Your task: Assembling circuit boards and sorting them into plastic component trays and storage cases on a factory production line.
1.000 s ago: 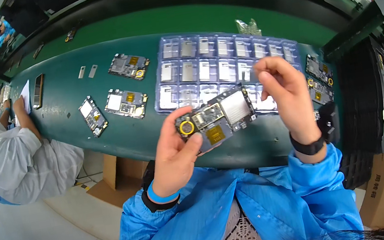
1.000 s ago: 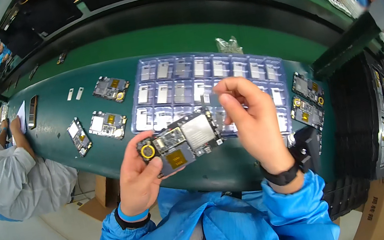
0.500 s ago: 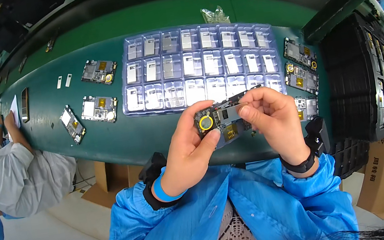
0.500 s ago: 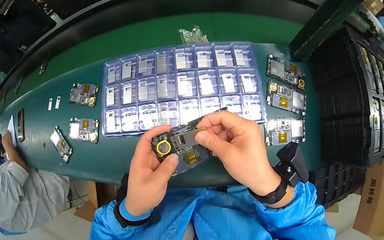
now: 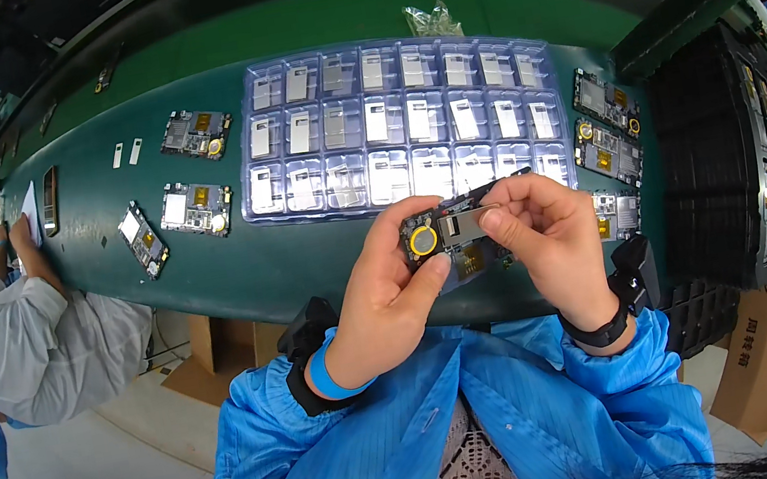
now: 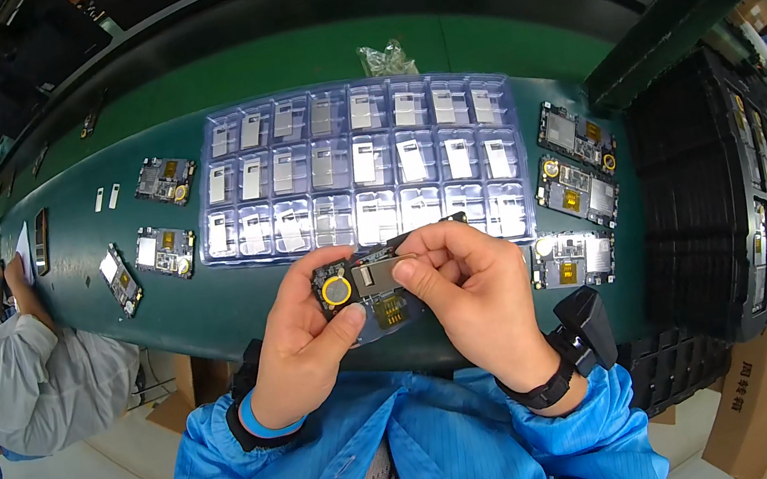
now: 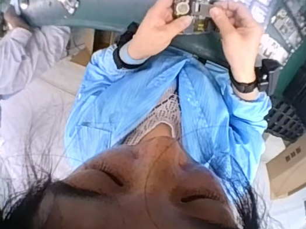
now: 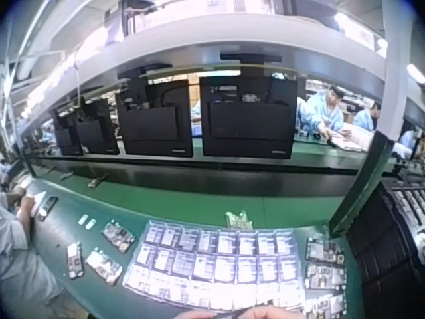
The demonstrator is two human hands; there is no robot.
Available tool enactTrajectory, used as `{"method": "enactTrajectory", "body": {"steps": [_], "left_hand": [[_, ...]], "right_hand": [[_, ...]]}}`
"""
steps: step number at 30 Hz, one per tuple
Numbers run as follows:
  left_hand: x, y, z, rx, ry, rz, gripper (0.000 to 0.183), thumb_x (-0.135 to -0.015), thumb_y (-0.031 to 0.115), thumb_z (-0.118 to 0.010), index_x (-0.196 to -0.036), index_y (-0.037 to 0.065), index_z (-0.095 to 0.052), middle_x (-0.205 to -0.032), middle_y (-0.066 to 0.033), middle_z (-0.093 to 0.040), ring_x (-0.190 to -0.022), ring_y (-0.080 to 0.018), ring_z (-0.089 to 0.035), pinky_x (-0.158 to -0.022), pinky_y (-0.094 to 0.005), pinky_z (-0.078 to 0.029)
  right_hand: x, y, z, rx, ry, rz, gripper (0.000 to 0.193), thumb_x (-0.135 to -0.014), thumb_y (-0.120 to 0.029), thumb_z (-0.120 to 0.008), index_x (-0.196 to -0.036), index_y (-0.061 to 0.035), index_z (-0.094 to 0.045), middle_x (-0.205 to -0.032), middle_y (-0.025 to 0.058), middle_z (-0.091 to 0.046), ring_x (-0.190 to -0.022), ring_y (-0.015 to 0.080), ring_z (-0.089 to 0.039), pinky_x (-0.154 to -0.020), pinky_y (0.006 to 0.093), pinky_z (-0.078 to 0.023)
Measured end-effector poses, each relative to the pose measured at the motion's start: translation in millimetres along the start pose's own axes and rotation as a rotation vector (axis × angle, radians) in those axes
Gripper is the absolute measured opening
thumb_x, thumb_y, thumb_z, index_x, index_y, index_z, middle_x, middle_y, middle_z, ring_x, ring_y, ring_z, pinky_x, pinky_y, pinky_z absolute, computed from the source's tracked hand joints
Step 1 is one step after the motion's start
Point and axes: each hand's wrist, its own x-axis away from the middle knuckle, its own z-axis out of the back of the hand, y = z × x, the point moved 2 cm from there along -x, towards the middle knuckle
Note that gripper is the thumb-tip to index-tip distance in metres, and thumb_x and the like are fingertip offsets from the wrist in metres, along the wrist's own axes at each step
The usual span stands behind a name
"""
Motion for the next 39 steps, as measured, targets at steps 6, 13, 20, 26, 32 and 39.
{"method": "enactTrajectory", "body": {"steps": [6, 13, 20, 26, 32, 39], "left_hand": [[-1, 1, -1, -0.025, 0.002, 0.018, 0.042, -0.086, -0.007, -0.042, -0.126, 0.003, -0.031, -0.112, -0.0076, -0.046, -0.101, -0.0101, -0.046, -0.088, -0.0237, -0.038], [-3, 1, -3, -0.012, 0.005, 0.024, 0.041, -0.086, -0.007, -0.042, -0.124, 0.003, -0.032, -0.112, -0.0077, -0.047, -0.102, -0.0101, -0.046, -0.088, -0.0238, -0.038], [-3, -4, -2, -0.124, 0.129, -0.029, 0.026, -0.088, 0.004, -0.050, -0.113, 0.003, -0.041, -0.091, -0.0011, -0.049, -0.074, -0.0024, -0.043, -0.060, -0.0164, -0.037], [-6, -6, -4, -0.239, 0.196, -0.138, 0.021, -0.088, 0.004, -0.052, -0.107, 0.002, -0.045, -0.078, 0.0008, -0.050, -0.065, -0.0012, -0.041, -0.053, -0.0164, -0.034], [-5, -6, -5, -0.232, 0.216, -0.166, 0.020, -0.087, 0.000, -0.051, -0.105, 0.003, -0.043, -0.081, 0.0001, -0.052, -0.067, -0.0007, -0.043, -0.056, -0.0161, -0.035], [-6, -6, -7, -0.192, 0.203, -0.142, 0.020, -0.087, 0.001, -0.051, -0.105, 0.004, -0.043, -0.082, 0.0000, -0.052, -0.068, -0.0009, -0.043, -0.056, -0.0163, -0.035]], "right_hand": [[0, 3, 0, 0.004, 0.009, -0.001, 0.008, -0.078, -0.003, -0.064, -0.084, 0.0008, -0.061, -0.063, -0.0030, -0.057, -0.055, -0.0001, -0.045, -0.049, 0.0161, -0.037], [1, 0, -1, 0.214, 0.086, 0.089, 0.011, -0.074, -0.004, -0.067, -0.083, 0.0002, -0.062, -0.061, -0.0002, -0.057, -0.050, 0.0018, -0.045, -0.045, 0.0179, -0.037], [5, -15, -5, 0.375, 0.176, 0.144, 0.012, -0.069, -0.004, -0.070, -0.077, -0.0010, -0.062, -0.064, 0.0071, -0.062, -0.049, 0.0084, -0.053, -0.044, 0.0215, -0.041], [7, -16, -6, 0.443, 0.225, 0.301, 0.012, -0.066, -0.006, -0.072, -0.074, -0.0030, -0.063, -0.062, 0.0079, -0.060, -0.051, 0.0151, -0.056, -0.045, 0.0253, -0.042], [9, -16, -6, 0.580, 0.286, 0.452, 0.015, -0.062, -0.006, -0.075, -0.071, -0.0039, -0.063, -0.071, 0.0060, -0.052, -0.062, 0.0191, -0.056, -0.051, 0.0288, -0.042], [9, -22, -1, 0.443, 0.308, 0.316, 0.031, -0.059, -0.006, -0.077, -0.086, -0.0046, -0.061, -0.087, 0.0075, -0.043, -0.068, 0.0188, -0.051, -0.054, 0.0274, -0.042]]}}
